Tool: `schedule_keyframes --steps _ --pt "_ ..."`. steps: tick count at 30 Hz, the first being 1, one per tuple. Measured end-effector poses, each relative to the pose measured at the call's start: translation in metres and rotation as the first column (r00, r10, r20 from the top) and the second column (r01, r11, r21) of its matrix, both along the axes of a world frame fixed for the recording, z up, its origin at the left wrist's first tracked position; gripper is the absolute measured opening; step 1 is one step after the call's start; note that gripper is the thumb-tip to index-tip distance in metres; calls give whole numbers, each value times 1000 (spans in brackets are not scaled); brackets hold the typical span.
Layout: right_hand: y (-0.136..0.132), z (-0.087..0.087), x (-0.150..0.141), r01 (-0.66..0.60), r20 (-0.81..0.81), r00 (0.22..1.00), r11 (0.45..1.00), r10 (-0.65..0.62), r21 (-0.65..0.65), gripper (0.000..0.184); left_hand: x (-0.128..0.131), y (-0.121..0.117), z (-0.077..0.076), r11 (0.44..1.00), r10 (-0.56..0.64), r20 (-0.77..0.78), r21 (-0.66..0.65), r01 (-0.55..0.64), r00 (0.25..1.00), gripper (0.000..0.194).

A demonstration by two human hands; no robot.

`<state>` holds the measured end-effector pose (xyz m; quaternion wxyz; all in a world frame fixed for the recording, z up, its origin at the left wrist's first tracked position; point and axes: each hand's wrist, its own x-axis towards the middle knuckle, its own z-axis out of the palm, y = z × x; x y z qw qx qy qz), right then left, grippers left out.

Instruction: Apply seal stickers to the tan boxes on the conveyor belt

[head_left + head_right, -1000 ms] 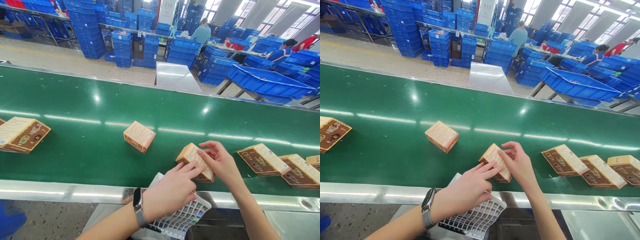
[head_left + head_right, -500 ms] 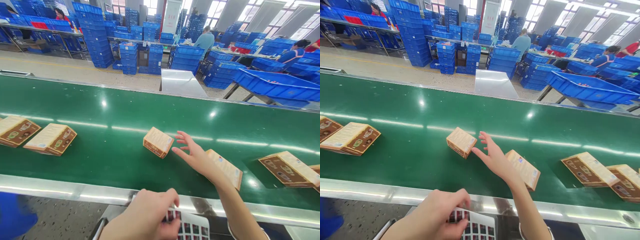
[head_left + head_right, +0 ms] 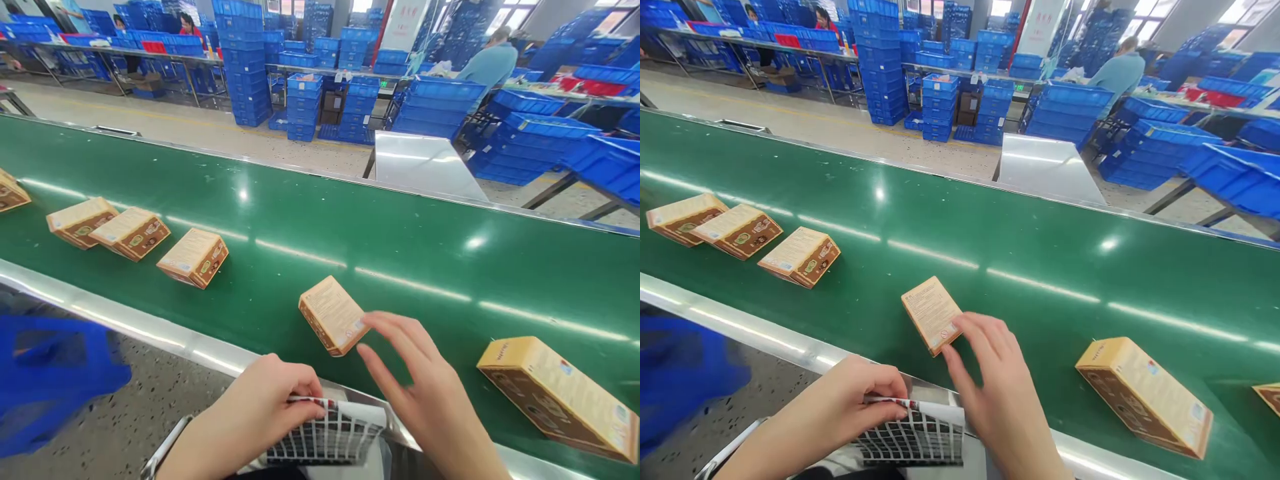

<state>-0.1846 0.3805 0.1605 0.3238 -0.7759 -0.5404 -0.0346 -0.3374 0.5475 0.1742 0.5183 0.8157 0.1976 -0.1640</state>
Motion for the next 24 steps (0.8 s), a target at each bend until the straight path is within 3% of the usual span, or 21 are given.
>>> schedule_keyframes --steps 2,4,10,14,18,21,24 --pt "-9 9 -10 -203 28 979 979 204 -26 16 2 -2 0 1000 -17 11 4 17 1000 9" --pt "-15 11 -16 -325 28 944 943 328 -78 14 4 -4 3 1000 -25 40 5 25 999 9" --pt "-24 6 -17 -262 201 941 962 273 -79 16 12 -9 11 998 -34 90 -57 39 995 10" --pt "-29 10 -14 -242 436 864 967 252 -79 15 17 -11 12 994 -8 66 -107 15 998 11" --pt "-36 16 -16 -278 506 813 956 288 -98 22 22 -12 11 982 34 51 -189 -24 998 12" --pt "-41 18 -12 -283 360 890 958 278 -40 19 23 -13 8 981 40 52 -194 -29 998 11" --pt "-41 15 5 -105 -58 993 994 105 4 12 23 -16 2 996 -20 173 -86 35 985 8"
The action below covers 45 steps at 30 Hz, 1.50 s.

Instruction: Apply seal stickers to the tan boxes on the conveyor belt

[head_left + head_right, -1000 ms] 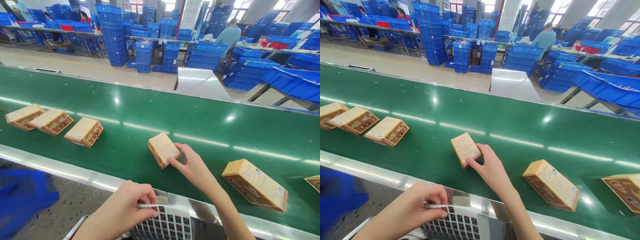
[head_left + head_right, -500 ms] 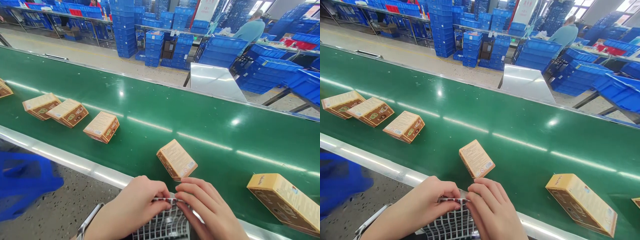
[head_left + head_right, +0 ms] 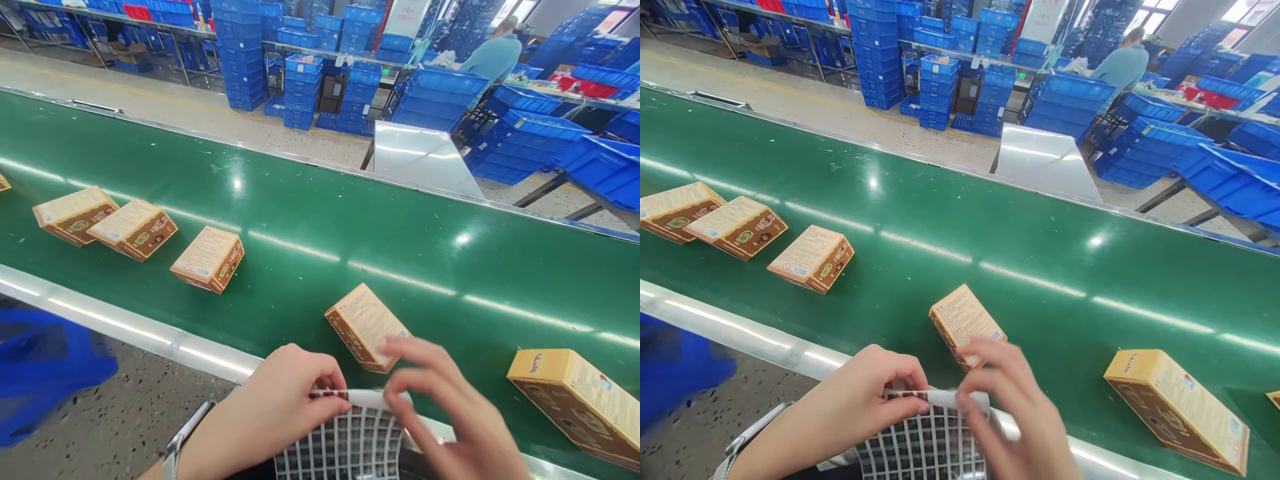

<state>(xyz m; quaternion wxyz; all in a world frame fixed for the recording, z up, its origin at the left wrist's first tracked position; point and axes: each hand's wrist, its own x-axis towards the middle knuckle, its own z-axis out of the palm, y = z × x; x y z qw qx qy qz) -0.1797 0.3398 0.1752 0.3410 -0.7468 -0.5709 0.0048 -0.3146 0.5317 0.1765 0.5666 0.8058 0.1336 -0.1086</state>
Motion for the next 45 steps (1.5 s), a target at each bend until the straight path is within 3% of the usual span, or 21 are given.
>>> schedule_keyframes --steps 2,5,7,10,17,21,25,29,32,34,35,37,38,40,41,45 --pt "4 -4 18 185 -285 940 982 -188 -37 21 2 -4 -6 993 -86 212 102 66 974 5" --pt "16 -9 43 326 -590 733 936 -339 -132 44 9 -11 -18 949 -262 444 279 146 857 5" --pt "24 -12 53 332 -701 615 925 -361 -186 51 16 -15 -26 913 -345 446 364 185 826 8" --pt "30 -15 58 310 -778 526 930 -343 -200 51 26 -19 -34 898 -374 382 376 228 845 8" --pt "21 -20 58 333 -779 522 924 -348 -189 49 37 -27 -29 910 -378 345 310 276 859 7" --pt "16 -25 57 410 -653 619 889 -435 -203 46 42 -31 -29 918 -375 358 272 289 855 6" --pt "13 -34 57 552 -434 709 821 -555 -148 35 49 -34 -31 912 -394 367 268 310 843 5" --pt "8 -37 64 687 -353 663 724 -661 -64 37 56 -38 -33 901 -420 373 278 332 827 5" --pt "1 -26 63 754 -287 630 656 -722 4 35 53 -37 -36 913 -397 418 267 307 817 5" --pt "-6 -14 54 720 -227 681 694 -696 33 32 45 -33 -34 933 -346 384 241 269 856 6" --pt "-9 -8 47 652 -200 745 758 -636 22 31 40 -31 -32 941 -314 335 231 245 888 7" --pt "-13 3 31 361 -197 907 928 -372 -93 25 29 -24 -26 954 -251 224 221 202 942 9" --pt "-14 7 24 186 -223 950 971 -217 -152 20 24 -20 -22 959 -223 186 215 182 957 9" --pt "-11 12 12 -77 -276 961 975 16 -210 13 16 -11 -14 975 -166 145 173 141 975 8" --pt "-8 12 8 -133 -286 956 969 69 -209 12 13 -7 -11 982 -136 119 144 119 983 9" --pt "4 10 2 -163 -251 961 972 118 -168 13 2 4 0 994 -30 -13 103 31 999 7"
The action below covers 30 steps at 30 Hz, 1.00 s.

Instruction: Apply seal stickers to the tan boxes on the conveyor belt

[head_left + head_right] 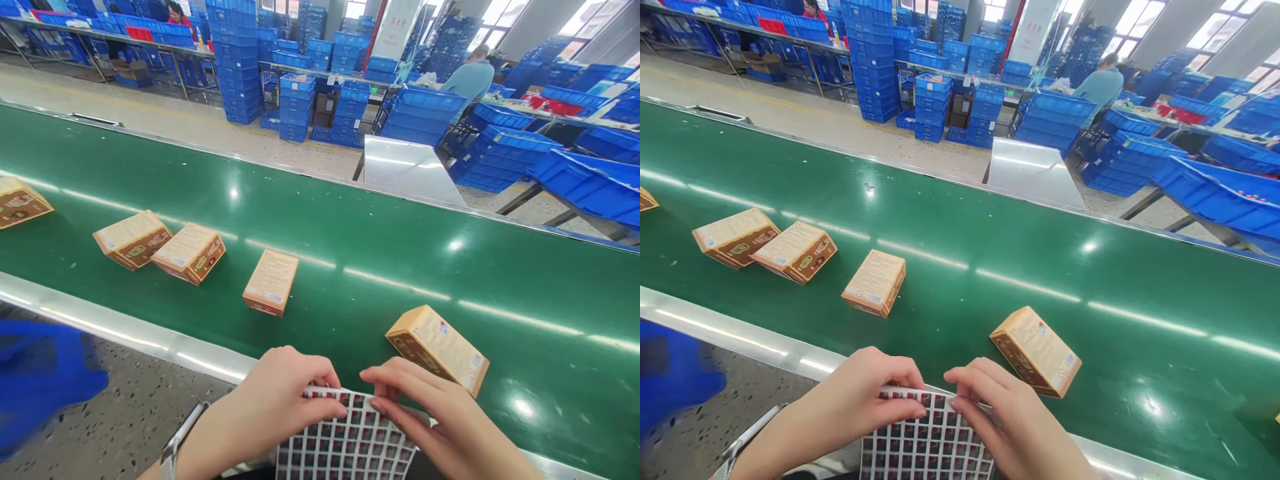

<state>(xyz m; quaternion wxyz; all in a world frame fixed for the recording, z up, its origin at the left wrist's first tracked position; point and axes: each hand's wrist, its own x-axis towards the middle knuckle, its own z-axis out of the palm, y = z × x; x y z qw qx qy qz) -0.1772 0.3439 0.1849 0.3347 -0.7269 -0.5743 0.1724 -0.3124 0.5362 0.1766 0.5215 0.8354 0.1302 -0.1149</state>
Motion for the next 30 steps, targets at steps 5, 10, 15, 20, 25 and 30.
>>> schedule_keyframes --steps 5,10,15,20,25,30 --pt "10 -6 -4 -87 259 963 996 79 18 16 -10 5 5 999 39 -23 11 -39 999 18" --pt "14 -14 -10 -201 617 784 969 73 140 25 -11 7 5 991 117 -61 -61 -120 991 22" --pt "17 -17 -6 -197 452 886 966 103 166 21 -14 13 1 960 222 -129 -148 -240 966 20" --pt "45 -34 32 310 -207 939 938 -276 155 19 -31 16 -9 990 73 33 -123 -69 997 6" --pt "83 -63 62 326 -445 850 945 -283 22 74 -30 17 -19 994 -107 349 27 104 931 6" --pt "92 -60 59 374 -535 785 927 -313 7 69 -11 20 -28 948 -240 297 275 158 924 7"
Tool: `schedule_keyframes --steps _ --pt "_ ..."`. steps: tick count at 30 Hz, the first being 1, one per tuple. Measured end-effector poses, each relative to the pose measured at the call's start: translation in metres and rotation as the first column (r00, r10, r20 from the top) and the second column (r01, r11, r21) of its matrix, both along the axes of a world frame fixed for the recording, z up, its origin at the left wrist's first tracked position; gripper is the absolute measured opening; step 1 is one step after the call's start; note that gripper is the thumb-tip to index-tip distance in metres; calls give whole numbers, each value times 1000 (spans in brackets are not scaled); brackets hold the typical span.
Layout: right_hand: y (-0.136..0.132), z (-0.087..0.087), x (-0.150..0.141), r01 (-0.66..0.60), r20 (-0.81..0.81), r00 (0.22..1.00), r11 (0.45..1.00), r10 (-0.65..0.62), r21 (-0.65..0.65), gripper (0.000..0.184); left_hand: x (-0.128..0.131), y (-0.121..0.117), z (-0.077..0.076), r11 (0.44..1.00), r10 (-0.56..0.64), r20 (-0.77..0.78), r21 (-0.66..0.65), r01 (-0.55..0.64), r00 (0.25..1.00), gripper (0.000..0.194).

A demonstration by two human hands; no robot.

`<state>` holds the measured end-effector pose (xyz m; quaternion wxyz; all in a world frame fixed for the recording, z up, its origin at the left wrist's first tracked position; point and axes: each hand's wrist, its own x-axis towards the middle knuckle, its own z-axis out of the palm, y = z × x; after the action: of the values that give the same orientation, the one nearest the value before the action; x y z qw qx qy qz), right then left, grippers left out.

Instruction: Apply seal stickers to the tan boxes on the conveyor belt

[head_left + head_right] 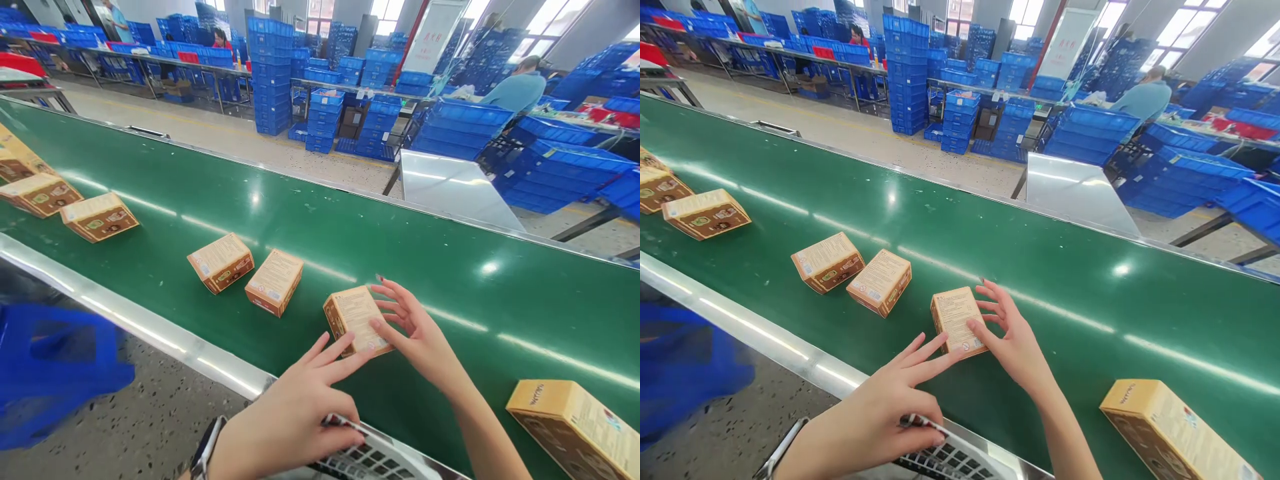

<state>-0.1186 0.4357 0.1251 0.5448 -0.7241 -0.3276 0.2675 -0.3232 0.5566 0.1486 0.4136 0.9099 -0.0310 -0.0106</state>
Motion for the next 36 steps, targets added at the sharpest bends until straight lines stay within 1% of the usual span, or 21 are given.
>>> schedule_keyframes --steps 2,3,5,7,10,14,16,18,21,23,26,28,29,30,31,32,33,34,35,36 --pt "-2 7 -4 79 -69 994 997 -79 -5 54 5 0 -6 999 -9 6 32 9 1000 7" --pt "-3 11 -5 105 -104 989 994 -106 -21 50 6 -1 -8 999 -15 20 40 14 1000 8" --pt "-5 17 -8 132 -150 979 989 -140 -60 51 7 -4 -12 999 -19 47 41 17 999 8" --pt "-6 20 -9 149 -158 974 985 -162 -90 54 9 -8 -14 999 -18 53 28 16 998 9" --pt "-10 21 -7 160 -149 973 980 -177 -120 55 12 -13 -12 999 -33 31 10 33 999 10" --pt "-15 21 -1 152 -106 980 977 -169 -147 54 17 -18 -11 999 -47 20 2 47 999 9" --pt "-17 21 0 161 -51 984 973 -171 -165 54 19 -21 -12 999 -48 21 -3 48 999 9" --pt "-19 22 -1 197 48 980 962 -192 -187 53 21 -24 -13 999 -48 29 -5 48 998 10" --pt "-21 22 -6 287 195 949 937 -249 -200 47 23 -28 -15 998 -56 69 3 56 996 14" --pt "-21 21 -8 344 251 923 918 -293 -196 44 26 -30 -17 998 -68 97 11 67 993 15" --pt "-22 19 -6 456 348 855 876 -384 -156 46 31 -33 -20 995 -95 114 16 94 989 15" --pt "-25 22 -4 536 444 780 838 -442 -107 46 32 -34 -21 994 -111 133 6 111 985 14" --pt "-28 24 -4 560 496 741 825 -453 -82 43 32 -35 -21 994 -107 145 -7 109 984 14" --pt "-32 28 -5 562 542 713 825 -445 -62 39 31 -35 -20 995 -94 156 -28 100 983 13" --pt "-37 33 -8 535 577 705 843 -413 -50 35 29 -34 -19 995 -74 155 -58 83 985 13" --pt "-42 39 -13 471 594 723 881 -354 -48 30 26 -33 -17 994 -42 133 -92 54 990 12" --pt "-48 45 -20 365 593 762 929 -262 -59 26 22 -32 -15 992 -1 85 -127 12 996 13" --pt "-54 51 -28 218 572 810 972 -133 -83 21 19 -30 -11 986 42 19 -164 -38 999 14" --pt "-60 55 -36 50 532 846 991 22 -121 15 15 -28 -8 974 87 -56 -204 -96 995 14" --pt "-64 59 -44 -109 477 861 980 177 -166 12 11 -25 -5 956 125 -134 -248 -155 983 14"
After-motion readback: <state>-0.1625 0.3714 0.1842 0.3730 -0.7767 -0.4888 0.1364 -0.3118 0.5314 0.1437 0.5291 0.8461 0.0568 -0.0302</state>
